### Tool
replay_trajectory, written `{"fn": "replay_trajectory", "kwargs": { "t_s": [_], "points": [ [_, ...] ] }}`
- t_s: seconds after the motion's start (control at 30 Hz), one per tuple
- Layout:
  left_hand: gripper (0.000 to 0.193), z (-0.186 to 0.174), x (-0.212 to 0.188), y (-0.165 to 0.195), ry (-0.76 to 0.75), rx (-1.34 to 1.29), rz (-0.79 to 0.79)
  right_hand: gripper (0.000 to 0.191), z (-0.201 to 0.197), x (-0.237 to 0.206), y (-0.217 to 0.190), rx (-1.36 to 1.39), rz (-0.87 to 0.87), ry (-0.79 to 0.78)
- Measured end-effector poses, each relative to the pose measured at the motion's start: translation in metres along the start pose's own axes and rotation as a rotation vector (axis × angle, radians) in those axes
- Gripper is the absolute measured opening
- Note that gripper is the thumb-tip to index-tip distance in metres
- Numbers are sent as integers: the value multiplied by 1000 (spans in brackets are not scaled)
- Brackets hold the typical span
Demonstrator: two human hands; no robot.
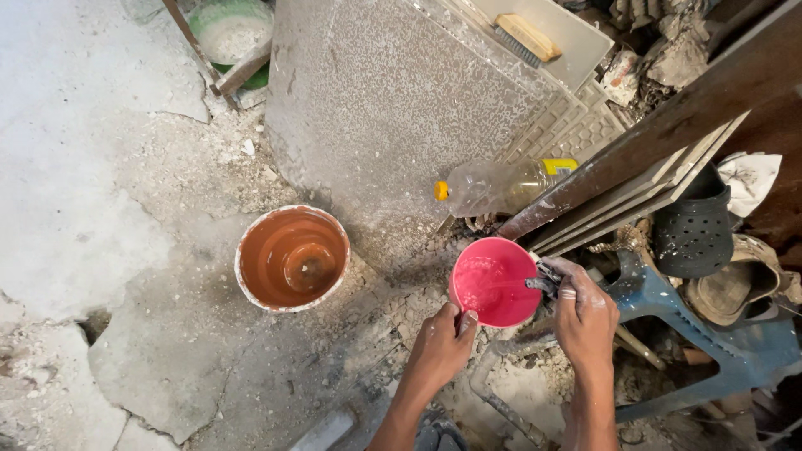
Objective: The person brushes a decorative molding strip, then kneads and mixes plaster in a plastic bowl by hand. They fill a pink cup with water at a tap, then scoop gypsum casting powder from a bag into the bowl.
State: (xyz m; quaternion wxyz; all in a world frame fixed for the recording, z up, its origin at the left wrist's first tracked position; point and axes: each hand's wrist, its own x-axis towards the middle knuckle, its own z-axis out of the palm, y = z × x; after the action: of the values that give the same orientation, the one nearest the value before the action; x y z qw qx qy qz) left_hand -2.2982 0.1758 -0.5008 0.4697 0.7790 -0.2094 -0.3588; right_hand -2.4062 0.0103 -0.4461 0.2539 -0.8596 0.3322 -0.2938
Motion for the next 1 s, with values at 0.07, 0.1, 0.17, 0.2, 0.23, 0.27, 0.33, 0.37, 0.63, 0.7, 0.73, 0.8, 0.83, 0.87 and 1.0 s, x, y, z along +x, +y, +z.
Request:
{"fn": "replay_trajectory", "kwargs": {
  "t_s": [0.07, 0.1, 0.17, 0.2, 0.23, 0.27, 0.33, 0.37, 0.63, 0.7, 0.73, 0.8, 0.83, 0.87, 1.0],
  "points": [
    [31, 1, 0, -1, 13, -25, 10, 35, 0, 0, 1, 15, -63, 18],
    [31, 2, 0, -1, 18, -39, 13, 35, 0, 0, 2, 16, -36, 10],
    [31, 3, 1, -2, 34, -35, 54, 36, 1, 0, 3, 17, 19, -4],
    [31, 4, 1, -3, 42, -33, 75, 35, 1, -1, 4, 16, 6, 1],
    [31, 5, 1, -4, -5, -31, 8, 35, 1, -1, 4, 16, -8, 7],
    [31, 6, 2, -5, -51, -28, -57, 35, 2, -1, 5, 15, -22, 14],
    [31, 7, 4, -7, -78, -16, -101, 34, 1, -1, 6, 11, -6, 3],
    [31, 8, 5, -8, -59, -7, -78, 34, 1, -1, 6, 8, 4, -1],
    [33, 9, 10, -16, 39, 49, -25, 33, -4, -2, 7, 32, -94, 11],
    [33, 7, 11, -16, 42, 59, -43, 33, -5, -1, 6, 17, -52, -1],
    [32, 6, 11, -15, 50, 49, -26, 33, -5, -1, 6, 5, 3, -15],
    [31, 5, 11, -14, 70, 28, 8, 34, -6, 0, 5, -8, 23, -23],
    [32, 4, 11, -14, 57, 42, -20, 34, -6, 0, 4, -8, -10, -17],
    [32, 4, 11, -13, 46, 57, -49, 35, -6, 0, 4, -7, -43, -12],
    [32, 6, 10, -12, 83, 72, 70, 33, -5, 1, 3, -24, -15, -15]
  ]
}}
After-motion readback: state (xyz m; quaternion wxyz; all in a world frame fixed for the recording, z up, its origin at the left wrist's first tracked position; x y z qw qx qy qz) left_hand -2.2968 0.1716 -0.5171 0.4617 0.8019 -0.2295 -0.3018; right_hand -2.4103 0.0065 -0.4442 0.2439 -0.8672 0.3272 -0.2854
